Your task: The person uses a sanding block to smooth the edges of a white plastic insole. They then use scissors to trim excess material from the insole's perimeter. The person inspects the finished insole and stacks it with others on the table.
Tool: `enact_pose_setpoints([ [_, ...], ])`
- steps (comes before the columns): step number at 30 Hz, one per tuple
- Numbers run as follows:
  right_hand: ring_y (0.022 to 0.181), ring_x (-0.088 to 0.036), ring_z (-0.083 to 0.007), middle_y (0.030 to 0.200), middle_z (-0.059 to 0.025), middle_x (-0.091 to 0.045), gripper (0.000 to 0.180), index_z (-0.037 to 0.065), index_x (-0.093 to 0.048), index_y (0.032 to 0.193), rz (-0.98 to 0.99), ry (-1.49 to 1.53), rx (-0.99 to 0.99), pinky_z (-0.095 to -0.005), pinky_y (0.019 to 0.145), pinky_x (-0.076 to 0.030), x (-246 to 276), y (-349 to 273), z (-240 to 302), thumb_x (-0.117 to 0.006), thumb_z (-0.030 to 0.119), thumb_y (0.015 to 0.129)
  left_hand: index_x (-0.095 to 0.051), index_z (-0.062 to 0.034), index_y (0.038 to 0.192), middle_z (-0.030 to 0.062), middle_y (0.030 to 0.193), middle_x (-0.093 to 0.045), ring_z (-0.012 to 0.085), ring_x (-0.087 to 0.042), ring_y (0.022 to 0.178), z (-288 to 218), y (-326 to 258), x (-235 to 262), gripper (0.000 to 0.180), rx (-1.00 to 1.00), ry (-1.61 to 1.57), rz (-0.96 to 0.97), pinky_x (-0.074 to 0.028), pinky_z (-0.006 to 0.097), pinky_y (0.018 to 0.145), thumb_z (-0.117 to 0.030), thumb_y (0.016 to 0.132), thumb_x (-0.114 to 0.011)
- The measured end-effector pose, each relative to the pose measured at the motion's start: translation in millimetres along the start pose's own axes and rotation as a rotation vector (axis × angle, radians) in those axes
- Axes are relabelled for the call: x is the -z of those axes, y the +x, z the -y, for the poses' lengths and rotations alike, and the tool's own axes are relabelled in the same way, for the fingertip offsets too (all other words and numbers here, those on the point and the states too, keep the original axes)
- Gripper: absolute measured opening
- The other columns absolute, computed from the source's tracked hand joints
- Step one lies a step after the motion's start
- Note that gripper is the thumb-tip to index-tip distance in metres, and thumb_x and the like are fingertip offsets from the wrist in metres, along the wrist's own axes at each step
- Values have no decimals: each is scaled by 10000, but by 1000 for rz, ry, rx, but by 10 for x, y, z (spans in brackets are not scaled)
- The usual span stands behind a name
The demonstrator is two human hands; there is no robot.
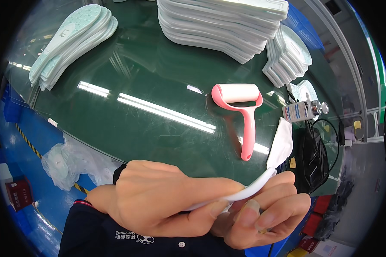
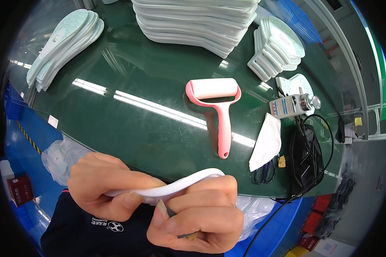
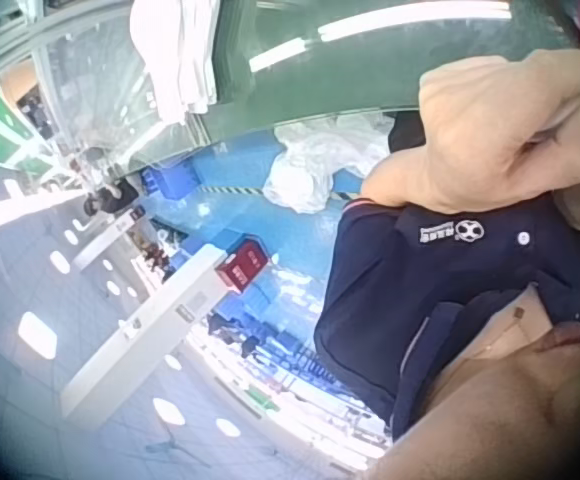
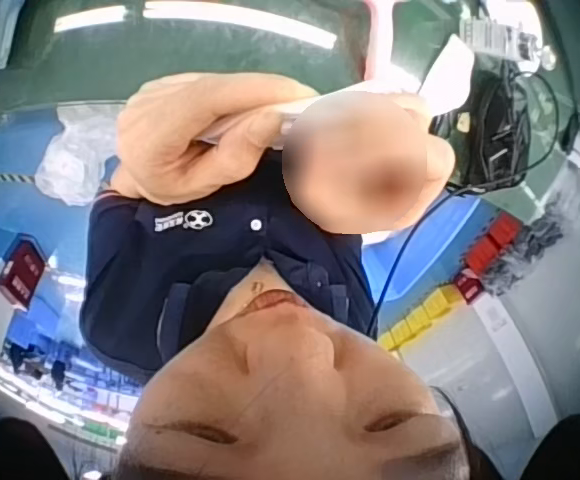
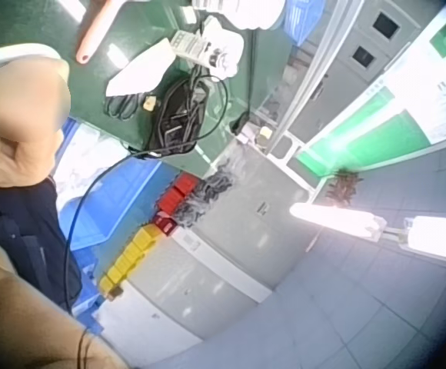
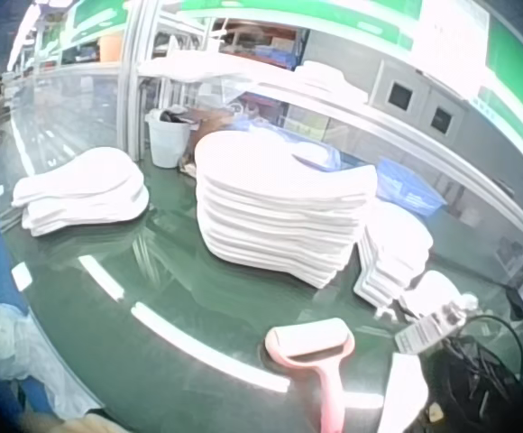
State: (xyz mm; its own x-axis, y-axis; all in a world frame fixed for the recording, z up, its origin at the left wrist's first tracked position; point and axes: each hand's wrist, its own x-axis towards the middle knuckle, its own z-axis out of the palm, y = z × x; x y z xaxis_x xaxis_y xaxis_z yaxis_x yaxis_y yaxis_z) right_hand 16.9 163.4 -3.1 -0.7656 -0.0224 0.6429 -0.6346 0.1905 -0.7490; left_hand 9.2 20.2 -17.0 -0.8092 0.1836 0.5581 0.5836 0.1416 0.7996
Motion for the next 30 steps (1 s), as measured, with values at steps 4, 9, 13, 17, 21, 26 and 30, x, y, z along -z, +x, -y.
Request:
enact_pose_setpoints([
  [4,555,-383,-99,570,7,-441,250,105,-364,737,190,-51,59,-211,563,-335,37,109,7,-595,24,684,-650,5,803,51,521,-586,105,-458,327,-3,27,25,186,-7,2,36,-321,205,313,-169,777,-590],
  [9,468,-430,-103,550,2,-489,262,74,-500,705,-15,130,-15,-203,457,-322,3,89,-16,-657,-72,554,-654,-8,844,45,508,-570,109,-451,331,-29,5,36,174,24,-1,32,-318,215,315,-145,765,-581],
  [13,394,-450,-96,533,-9,-503,281,60,-532,699,-106,67,85,-196,382,-324,-83,85,-97,-663,-119,526,-653,-22,865,32,514,-565,125,-453,343,-40,83,111,175,33,49,195,-329,227,325,-131,763,-561],
  [17,395,-423,-83,507,-9,-481,259,55,-441,767,-372,104,-117,-201,371,-318,-120,83,-104,-617,-71,625,-644,-8,857,41,559,-588,128,-465,357,24,12,127,182,61,34,145,-347,228,340,-129,768,-541],
  [21,371,-331,-23,617,-15,-414,139,47,-390,781,-453,170,-383,-164,318,-210,360,177,-276,-510,-20,760,-630,25,812,67,613,-620,113,-488,371,27,51,131,169,23,60,22,-368,221,354,-108,760,-539],
  [26,611,-464,-64,728,-17,-510,129,14,-533,869,-333,-370,-548,-197,512,-392,919,154,-1031,-598,90,788,-627,30,810,90,648,-636,115,-508,381,4,73,144,170,23,7,-16,-376,216,356,-110,759,-546],
  [30,895,-516,-159,967,-81,-560,223,27,-565,1016,-247,-829,-391,-273,736,-440,968,43,-1182,-558,144,827,-623,38,814,99,659,-638,118,-519,395,-24,92,173,175,42,-14,-1,-389,214,372,-114,771,-546],
])
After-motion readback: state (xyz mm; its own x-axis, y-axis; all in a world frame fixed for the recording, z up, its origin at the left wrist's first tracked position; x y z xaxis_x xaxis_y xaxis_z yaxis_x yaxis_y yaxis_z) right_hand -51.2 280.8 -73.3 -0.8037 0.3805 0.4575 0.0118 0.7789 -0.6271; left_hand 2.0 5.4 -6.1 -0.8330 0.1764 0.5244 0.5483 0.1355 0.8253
